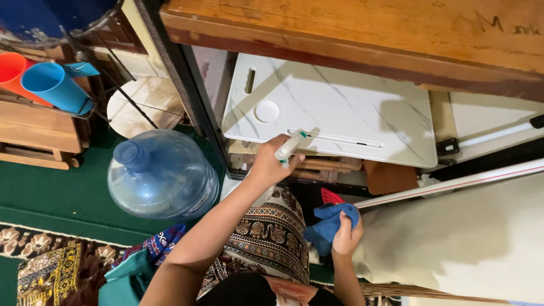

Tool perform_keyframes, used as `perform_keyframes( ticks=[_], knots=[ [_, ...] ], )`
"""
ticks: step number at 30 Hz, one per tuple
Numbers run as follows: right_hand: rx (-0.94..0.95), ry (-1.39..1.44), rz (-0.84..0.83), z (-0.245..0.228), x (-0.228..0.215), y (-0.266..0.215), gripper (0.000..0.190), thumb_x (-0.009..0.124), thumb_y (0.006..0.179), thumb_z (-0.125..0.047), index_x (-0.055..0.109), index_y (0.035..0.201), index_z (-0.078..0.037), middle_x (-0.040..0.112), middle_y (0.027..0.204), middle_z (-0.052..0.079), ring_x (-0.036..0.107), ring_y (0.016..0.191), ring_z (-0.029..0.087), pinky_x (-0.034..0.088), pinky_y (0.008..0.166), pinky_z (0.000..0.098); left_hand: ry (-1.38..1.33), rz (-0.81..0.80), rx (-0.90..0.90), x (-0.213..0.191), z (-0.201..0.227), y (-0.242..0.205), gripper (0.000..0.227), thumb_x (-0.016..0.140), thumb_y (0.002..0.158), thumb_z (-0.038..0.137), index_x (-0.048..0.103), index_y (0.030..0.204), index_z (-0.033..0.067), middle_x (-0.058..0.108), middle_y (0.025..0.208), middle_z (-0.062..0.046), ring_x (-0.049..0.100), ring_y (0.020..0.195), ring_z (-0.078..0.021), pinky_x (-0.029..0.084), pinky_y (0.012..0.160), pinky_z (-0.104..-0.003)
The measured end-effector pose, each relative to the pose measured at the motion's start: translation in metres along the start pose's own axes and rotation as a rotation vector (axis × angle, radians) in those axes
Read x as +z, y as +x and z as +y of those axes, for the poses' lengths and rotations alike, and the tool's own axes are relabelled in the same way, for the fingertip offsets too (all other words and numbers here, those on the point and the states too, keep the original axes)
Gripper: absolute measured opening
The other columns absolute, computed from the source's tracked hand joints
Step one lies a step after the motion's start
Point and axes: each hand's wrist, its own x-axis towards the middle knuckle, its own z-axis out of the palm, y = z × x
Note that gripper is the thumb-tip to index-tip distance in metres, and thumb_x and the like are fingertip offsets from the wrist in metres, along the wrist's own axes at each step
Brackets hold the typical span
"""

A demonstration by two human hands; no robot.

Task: The person wipes a wooden shelf and a white board with a cloth, applying liquid from a spray bottle. They clean different surfaces of the storage unit, moving a broom and water containers to reach the work area.

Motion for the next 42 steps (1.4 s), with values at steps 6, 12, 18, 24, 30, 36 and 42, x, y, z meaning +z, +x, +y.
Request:
perform_keyframes(
  ticks=[6, 12, 18, 24, 30, 36, 42],
  knots=[
    [0.057, 0.01, 0.033, 0.004, -0.014, -0.008, 0.015, 0.052, 0.099, -0.004, 0.064, 0.105, 0.002, 0.068, 0.108, 0.009, 0.061, 0.101, 0.016, 0.047, 0.099, 0.029, 0.023, -0.08, 0.032, 0.018, 0.005, 0.003, 0.03, 0.082, 0.08, 0.017, 0.071, 0.104, 0.0025, 0.072, 0.088, -0.018, 0.071, 0.081, -0.0391, 0.057, 0.073, -0.042],
    [0.086, -0.012, 0.057, 0.003, -0.017, -0.01, 0.015, 0.053, 0.101, -0.006, 0.065, 0.106, 0.002, 0.069, 0.107, 0.009, 0.062, 0.101, 0.017, 0.047, 0.099, 0.03, -0.021, -0.084, 0.074, 0.027, 0.001, 0.007, 0.034, 0.082, 0.079, 0.017, 0.07, 0.108, 0.0029, 0.071, 0.093, -0.017, 0.071, 0.081, -0.0376, 0.057, 0.073, -0.041],
    [0.097, -0.015, 0.052, 0.012, -0.019, -0.007, 0.015, 0.054, 0.1, -0.005, 0.065, 0.107, 0.002, 0.069, 0.108, 0.01, 0.063, 0.102, 0.018, 0.048, 0.099, 0.0304, 0.054, -0.084, 0.019, 0.016, -0.004, -0.005, 0.026, 0.083, 0.08, 0.018, 0.072, 0.101, 0.0057, 0.071, 0.086, -0.014, 0.072, 0.077, -0.0353, 0.057, 0.07, -0.04],
    [0.074, 0.001, 0.014, 0.009, -0.014, -0.01, 0.015, 0.054, 0.1, -0.005, 0.065, 0.108, 0.002, 0.068, 0.109, 0.009, 0.062, 0.103, 0.017, 0.047, 0.1, 0.0297, -0.017, 0.06, 0.005, 0.002, -0.009, -0.003, 0.03, 0.084, 0.079, 0.018, 0.068, 0.1, 0.0038, 0.071, 0.082, -0.012, 0.073, 0.073, -0.0301, 0.058, 0.067, -0.038],
    [0.095, -0.032, -0.004, 0.016, -0.017, -0.019, 0.015, 0.054, 0.101, -0.004, 0.066, 0.107, 0.002, 0.068, 0.107, 0.007, 0.061, 0.1, 0.015, 0.046, 0.098, 0.0289, 0.1, 0.144, -0.015, -0.032, -0.03, -0.005, 0.028, 0.081, 0.08, 0.015, 0.073, 0.105, 0.0036, 0.072, 0.081, -0.013, 0.071, 0.07, -0.0291, 0.056, 0.066, -0.036],
    [0.095, -0.021, -0.035, 0.018, -0.011, -0.018, 0.014, 0.054, 0.1, -0.003, 0.065, 0.107, 0.002, 0.068, 0.108, 0.008, 0.062, 0.101, 0.015, 0.047, 0.099, 0.0292, 0.07, 0.249, -0.092, -0.048, -0.038, -0.004, 0.026, 0.084, 0.079, 0.017, 0.068, 0.093, 0.0025, 0.072, 0.077, -0.011, 0.074, 0.069, -0.0267, 0.058, 0.066, -0.035],
    [0.094, -0.017, -0.056, 0.011, -0.005, -0.018, 0.015, 0.053, 0.1, -0.004, 0.065, 0.108, 0.001, 0.069, 0.107, 0.009, 0.063, 0.101, 0.016, 0.048, 0.099, 0.0297, 0.141, 0.304, -0.08, -0.055, -0.042, 0.001, 0.027, 0.084, 0.079, 0.017, 0.069, 0.095, 0.0019, 0.073, 0.078, -0.014, 0.075, 0.074, -0.0298, 0.058, 0.067, -0.035]
  ],
)
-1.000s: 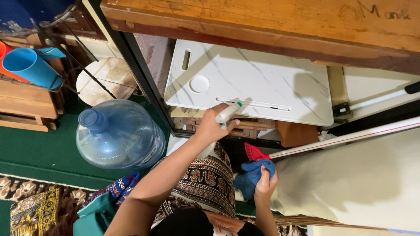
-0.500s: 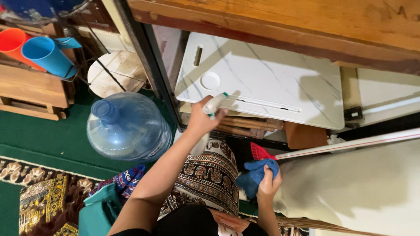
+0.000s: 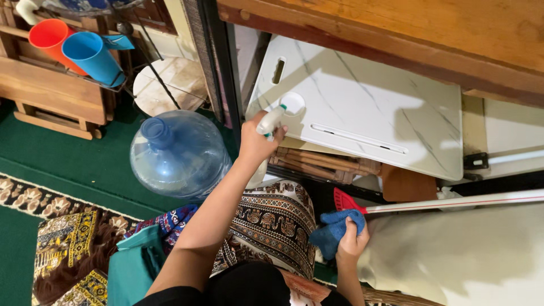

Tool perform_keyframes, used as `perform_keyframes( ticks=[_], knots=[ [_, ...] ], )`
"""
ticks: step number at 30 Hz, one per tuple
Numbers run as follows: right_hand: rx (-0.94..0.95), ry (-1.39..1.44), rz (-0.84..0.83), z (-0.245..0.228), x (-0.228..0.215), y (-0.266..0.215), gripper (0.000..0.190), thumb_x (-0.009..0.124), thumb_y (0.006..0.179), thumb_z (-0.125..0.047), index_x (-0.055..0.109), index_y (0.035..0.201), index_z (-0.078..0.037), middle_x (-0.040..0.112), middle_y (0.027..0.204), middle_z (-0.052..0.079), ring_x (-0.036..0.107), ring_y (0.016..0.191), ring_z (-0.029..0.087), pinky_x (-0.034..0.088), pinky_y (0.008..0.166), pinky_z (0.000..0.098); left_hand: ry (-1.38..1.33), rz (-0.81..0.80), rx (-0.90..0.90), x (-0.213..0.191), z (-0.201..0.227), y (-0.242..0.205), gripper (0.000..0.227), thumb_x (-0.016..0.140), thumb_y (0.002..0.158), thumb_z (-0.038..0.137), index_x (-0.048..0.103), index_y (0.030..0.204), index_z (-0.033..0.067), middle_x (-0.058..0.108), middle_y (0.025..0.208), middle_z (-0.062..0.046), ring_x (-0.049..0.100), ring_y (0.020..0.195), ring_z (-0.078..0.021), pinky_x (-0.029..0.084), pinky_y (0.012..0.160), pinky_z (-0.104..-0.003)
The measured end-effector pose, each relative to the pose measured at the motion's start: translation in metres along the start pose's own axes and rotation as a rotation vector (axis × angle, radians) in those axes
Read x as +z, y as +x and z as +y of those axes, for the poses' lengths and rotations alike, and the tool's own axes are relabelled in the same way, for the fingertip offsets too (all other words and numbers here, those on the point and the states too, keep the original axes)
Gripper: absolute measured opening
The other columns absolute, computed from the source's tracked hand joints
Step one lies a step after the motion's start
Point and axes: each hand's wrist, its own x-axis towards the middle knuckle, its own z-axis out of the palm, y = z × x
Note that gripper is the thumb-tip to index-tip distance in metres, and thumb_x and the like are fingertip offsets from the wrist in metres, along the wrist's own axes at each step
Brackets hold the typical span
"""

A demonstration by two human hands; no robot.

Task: The person wipes a wooden shelf and a white board with a cloth, applying liquid from a spray bottle. They clean different surfaces of the storage unit, moving a broom and water containers to reach the work area.

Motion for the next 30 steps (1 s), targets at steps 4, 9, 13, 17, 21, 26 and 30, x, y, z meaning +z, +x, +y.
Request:
perform_keyframes(
  ticks=[4, 9, 13, 17, 21, 26, 30],
  knots=[
    [-0.002, -0.043, -0.031, 0.0, 0.0, -0.005, 0.013, 0.053, 0.102, -0.004, 0.064, 0.106, 0.001, 0.069, 0.103, 0.009, 0.062, 0.099, 0.016, 0.048, 0.097, 0.0297, -0.045, 0.069, -0.037, -0.005, -0.003, 0.002, 0.027, 0.085, 0.077, 0.018, 0.068, 0.092, 0.0027, 0.074, 0.08, -0.014, 0.077, 0.073, -0.0299, 0.059, 0.066, -0.036],
    [0.022, -0.035, -0.02, 0.0, 0.001, -0.005, 0.014, 0.053, 0.101, -0.004, 0.064, 0.107, 0.001, 0.069, 0.103, 0.008, 0.062, 0.097, 0.015, 0.049, 0.095, 0.0288, 0.025, 0.07, -0.011, -0.008, -0.012, -0.002, 0.026, 0.084, 0.078, 0.016, 0.069, 0.093, 0.0023, 0.072, 0.079, -0.016, 0.075, 0.076, -0.0332, 0.059, 0.066, -0.037],
    [0.088, 0.025, -0.035, -0.001, 0.002, -0.007, 0.014, 0.053, 0.104, -0.006, 0.064, 0.108, 0.002, 0.071, 0.099, 0.01, 0.063, 0.091, 0.016, 0.049, 0.09, 0.029, -0.018, 0.045, 0.012, -0.006, -0.006, -0.004, 0.027, 0.081, 0.076, 0.016, 0.07, 0.097, 0.0032, 0.072, 0.083, -0.015, 0.075, 0.072, -0.0307, 0.058, 0.066, -0.037],
    [0.073, 0.028, -0.016, -0.004, 0.006, -0.006, 0.013, 0.053, 0.103, -0.005, 0.064, 0.108, 0.001, 0.07, 0.101, 0.008, 0.063, 0.094, 0.015, 0.05, 0.093, 0.0285, 0.046, -0.086, 0.117, 0.01, 0.01, -0.01, 0.026, 0.084, 0.076, 0.017, 0.07, 0.093, 0.0034, 0.07, 0.083, -0.015, 0.072, 0.074, -0.0342, 0.058, 0.067, -0.039],
    [-0.013, -0.051, -0.017, -0.004, 0.005, -0.007, 0.014, 0.054, 0.098, -0.003, 0.065, 0.105, 0.002, 0.068, 0.106, 0.007, 0.062, 0.1, 0.015, 0.047, 0.097, 0.0277, -0.059, -0.183, 0.11, 0.035, 0.027, -0.018, 0.025, 0.083, 0.077, 0.016, 0.068, 0.093, 0.0035, 0.07, 0.084, -0.015, 0.071, 0.075, -0.036, 0.057, 0.069, -0.041],
    [0.051, -0.136, 0.069, -0.006, -0.007, -0.017, 0.014, 0.056, 0.098, -0.003, 0.067, 0.104, 0.003, 0.065, 0.098, 0.006, 0.057, 0.092, 0.014, 0.046, 0.09, 0.0276, -0.164, -0.326, 0.204, 0.064, 0.052, -0.026, 0.03, 0.08, 0.081, 0.014, 0.071, 0.107, 0.0033, 0.07, 0.087, -0.016, 0.071, 0.078, -0.037, 0.057, 0.071, -0.042],
    [0.042, -0.174, 0.06, -0.011, -0.016, -0.019, 0.015, 0.055, 0.096, -0.006, 0.066, 0.102, 0.002, 0.066, 0.096, 0.005, 0.058, 0.091, 0.014, 0.046, 0.089, 0.0274, -0.237, -0.4, 0.119, 0.088, 0.07, -0.033, 0.035, 0.084, 0.074, 0.019, 0.065, 0.099, 0.0017, 0.069, 0.086, -0.017, 0.069, 0.08, -0.04, 0.056, 0.07, -0.044]
  ],
)
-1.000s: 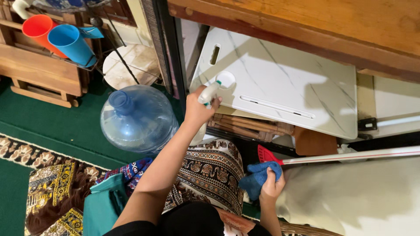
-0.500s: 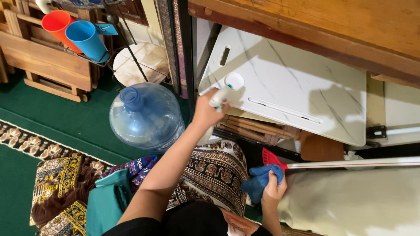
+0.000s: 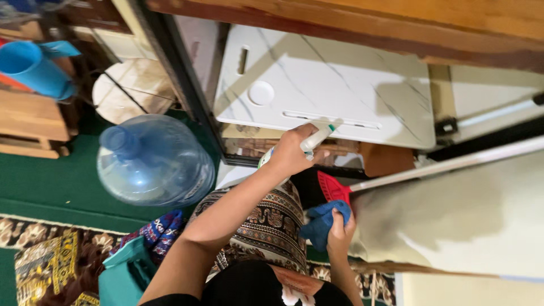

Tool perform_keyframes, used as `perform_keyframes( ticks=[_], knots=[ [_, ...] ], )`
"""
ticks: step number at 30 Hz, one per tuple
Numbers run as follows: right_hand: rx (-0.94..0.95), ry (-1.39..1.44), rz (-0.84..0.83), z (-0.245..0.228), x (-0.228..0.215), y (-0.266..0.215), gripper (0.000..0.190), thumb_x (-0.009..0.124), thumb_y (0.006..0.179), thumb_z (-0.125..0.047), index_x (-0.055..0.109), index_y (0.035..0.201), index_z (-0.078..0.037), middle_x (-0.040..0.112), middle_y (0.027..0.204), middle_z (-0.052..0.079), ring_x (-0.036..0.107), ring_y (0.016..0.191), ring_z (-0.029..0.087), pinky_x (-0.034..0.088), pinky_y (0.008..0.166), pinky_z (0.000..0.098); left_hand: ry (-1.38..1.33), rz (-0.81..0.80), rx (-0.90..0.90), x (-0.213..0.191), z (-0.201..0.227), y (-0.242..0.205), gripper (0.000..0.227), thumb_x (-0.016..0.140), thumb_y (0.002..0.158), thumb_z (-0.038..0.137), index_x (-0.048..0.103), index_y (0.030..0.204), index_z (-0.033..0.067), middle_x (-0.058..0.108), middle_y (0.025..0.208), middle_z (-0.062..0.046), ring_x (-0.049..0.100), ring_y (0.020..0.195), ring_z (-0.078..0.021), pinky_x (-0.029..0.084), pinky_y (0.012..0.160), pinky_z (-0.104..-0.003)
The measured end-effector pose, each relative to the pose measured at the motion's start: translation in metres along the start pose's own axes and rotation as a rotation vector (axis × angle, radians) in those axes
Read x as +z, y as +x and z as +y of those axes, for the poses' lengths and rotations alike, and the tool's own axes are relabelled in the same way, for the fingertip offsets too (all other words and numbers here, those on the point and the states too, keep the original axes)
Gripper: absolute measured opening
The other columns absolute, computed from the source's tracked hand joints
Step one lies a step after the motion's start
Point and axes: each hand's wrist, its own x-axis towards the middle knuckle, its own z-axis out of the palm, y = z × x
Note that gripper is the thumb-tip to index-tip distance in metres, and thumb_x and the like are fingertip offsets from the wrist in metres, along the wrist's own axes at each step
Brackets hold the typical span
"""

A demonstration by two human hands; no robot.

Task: The person wipes a wooden shelf and a white board with a cloth, applying liquid from a spray bottle. They clean different surfaces of the storage unit, moving a broom and water containers to reach the work area.

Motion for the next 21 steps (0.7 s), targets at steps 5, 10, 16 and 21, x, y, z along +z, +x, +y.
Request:
perform_keyframes(
  ticks=[5, 10, 16, 21],
  knots=[
    [0.029, -0.093, 0.102, -0.01, -0.017, -0.003, 0.016, 0.058, 0.095, -0.01, 0.067, 0.101, 0.001, 0.066, 0.092, 0.006, 0.058, 0.089, 0.014, 0.047, 0.087, 0.0292, -0.043, -0.07, 0.078, 0.036, 0.001, -0.004, 0.03, 0.082, 0.078, 0.017, 0.066, 0.1, 0.0032, 0.07, 0.088, -0.017, 0.069, 0.082, -0.041, 0.056, 0.072, -0.045],
    [-0.167, -0.201, -0.014, -0.074, -0.03, 0.02, 0.053, 0.072, 0.086, -0.007, 0.055, 0.136, -0.001, 0.064, 0.12, 0.009, 0.06, 0.112, 0.02, 0.046, 0.103, 0.0337, -0.135, -0.335, 0.162, 0.061, -0.002, -0.017, 0.031, 0.078, 0.08, 0.014, 0.063, 0.105, 0.0038, 0.07, 0.095, -0.018, 0.068, 0.088, -0.0406, 0.056, 0.076, -0.045],
    [-0.397, -0.498, -0.275, -0.167, -0.057, 0.065, 0.078, 0.081, 0.075, -0.007, 0.049, 0.146, -0.005, 0.053, 0.139, 0.02, 0.059, 0.115, 0.03, 0.052, 0.089, 0.0345, -0.225, -0.661, 0.227, 0.098, -0.012, -0.043, 0.056, 0.068, 0.077, 0.005, 0.056, 0.131, 0.0059, 0.068, 0.119, -0.017, 0.071, 0.11, -0.0353, 0.06, 0.093, -0.04],
    [-0.413, -0.763, -0.469, -0.171, -0.066, 0.067, 0.057, 0.077, 0.073, -0.004, 0.062, 0.127, -0.014, 0.067, 0.125, 0.015, 0.067, 0.113, 0.038, 0.055, 0.093, 0.0435, -0.032, -0.676, 0.229, 0.106, -0.006, -0.044, 0.073, 0.085, 0.075, 0.022, 0.049, 0.135, 0.0012, 0.052, 0.145, -0.022, 0.058, 0.129, -0.0403, 0.052, 0.106, -0.044]
  ],
)
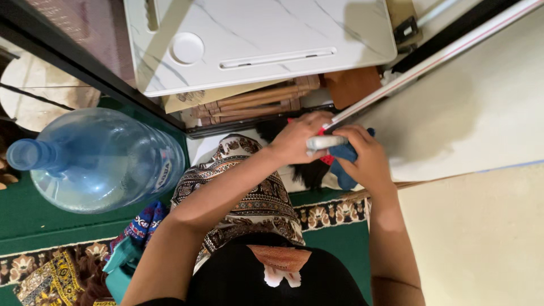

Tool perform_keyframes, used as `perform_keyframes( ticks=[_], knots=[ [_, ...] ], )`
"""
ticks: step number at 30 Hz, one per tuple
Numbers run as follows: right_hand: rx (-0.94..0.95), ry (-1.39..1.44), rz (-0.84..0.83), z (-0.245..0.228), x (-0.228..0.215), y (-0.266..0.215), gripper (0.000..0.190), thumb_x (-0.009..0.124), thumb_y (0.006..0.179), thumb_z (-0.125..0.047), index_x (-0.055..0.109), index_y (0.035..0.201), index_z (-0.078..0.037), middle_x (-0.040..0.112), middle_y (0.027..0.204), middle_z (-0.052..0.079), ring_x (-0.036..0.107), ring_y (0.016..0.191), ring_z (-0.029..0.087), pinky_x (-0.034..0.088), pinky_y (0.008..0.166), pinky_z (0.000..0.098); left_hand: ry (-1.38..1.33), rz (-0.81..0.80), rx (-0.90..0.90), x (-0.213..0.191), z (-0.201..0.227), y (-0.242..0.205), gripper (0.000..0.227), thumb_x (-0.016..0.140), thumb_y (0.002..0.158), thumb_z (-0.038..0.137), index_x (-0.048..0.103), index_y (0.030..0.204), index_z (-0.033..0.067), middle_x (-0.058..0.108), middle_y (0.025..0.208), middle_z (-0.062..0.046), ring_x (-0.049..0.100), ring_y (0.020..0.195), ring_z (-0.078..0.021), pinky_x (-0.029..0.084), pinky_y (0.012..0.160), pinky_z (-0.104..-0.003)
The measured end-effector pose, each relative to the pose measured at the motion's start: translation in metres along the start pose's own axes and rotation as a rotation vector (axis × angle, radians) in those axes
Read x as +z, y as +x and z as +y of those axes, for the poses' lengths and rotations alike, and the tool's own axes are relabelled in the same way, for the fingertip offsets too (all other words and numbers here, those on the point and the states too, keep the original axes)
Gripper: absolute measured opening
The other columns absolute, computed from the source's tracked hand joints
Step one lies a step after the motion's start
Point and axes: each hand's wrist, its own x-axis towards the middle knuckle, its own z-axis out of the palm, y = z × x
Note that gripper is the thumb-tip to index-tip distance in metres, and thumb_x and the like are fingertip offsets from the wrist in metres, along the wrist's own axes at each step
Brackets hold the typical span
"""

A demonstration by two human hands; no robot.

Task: The person wipes a wooden shelf and a white board with a cloth, applying liquid from a spray bottle. They clean different surfaces of the storage unit, moving a broom and water containers to reach the work area.

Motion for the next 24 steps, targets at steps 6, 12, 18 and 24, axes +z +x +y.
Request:
perform_keyframes(
  ticks=[6, 12, 18, 24],
  knots=[
    [0.216, -0.135, -0.036, 0.056, 0.078, -0.033, 0.041, 0.08, 0.085, -0.021, 0.062, 0.12, -0.009, 0.07, 0.111, 0.017, 0.069, 0.093, 0.041, 0.054, 0.077, 0.0485, 0.415, -0.422, -0.408, -0.018, -0.015, -0.008, 0.101, 0.09, 0.066, 0.03, 0.039, 0.149, 0.0017, 0.034, 0.16, -0.018, 0.041, 0.142, -0.0405, 0.038, 0.11, -0.048],
    [0.253, -0.09, -0.091, 0.129, 0.198, -0.092, 0.046, 0.078, 0.079, -0.015, 0.062, 0.121, -0.011, 0.07, 0.109, 0.016, 0.069, 0.096, 0.039, 0.055, 0.082, 0.0486, 0.284, -0.205, -0.377, -0.034, -0.051, -0.05, 0.048, 0.081, 0.081, 0.02, 0.065, 0.124, 0.0053, 0.05, 0.148, -0.015, 0.051, 0.131, -0.038, 0.042, 0.11, -0.046],
    [0.315, -0.04, -0.092, 0.15, 0.255, -0.121, 0.052, 0.079, 0.071, -0.01, 0.063, 0.12, -0.014, 0.068, 0.115, 0.014, 0.067, 0.099, 0.04, 0.055, 0.084, 0.0481, 0.172, 0.051, -0.238, -0.058, -0.053, -0.063, 0.005, 0.076, 0.084, 0.012, 0.074, 0.087, 0.0085, 0.069, 0.129, -0.007, 0.065, 0.115, -0.031, 0.052, 0.097, -0.042],
    [0.374, -0.007, -0.117, 0.142, 0.253, -0.121, 0.057, 0.078, 0.072, -0.009, 0.063, 0.127, -0.018, 0.069, 0.118, 0.011, 0.068, 0.105, 0.037, 0.055, 0.088, 0.0451, 0.141, 0.15, -0.144, -0.072, -0.042, -0.058, 0.015, 0.081, 0.081, 0.016, 0.069, 0.08, 0.0069, 0.07, 0.118, -0.007, 0.066, 0.112, -0.0312, 0.054, 0.094, -0.041]
  ],
)
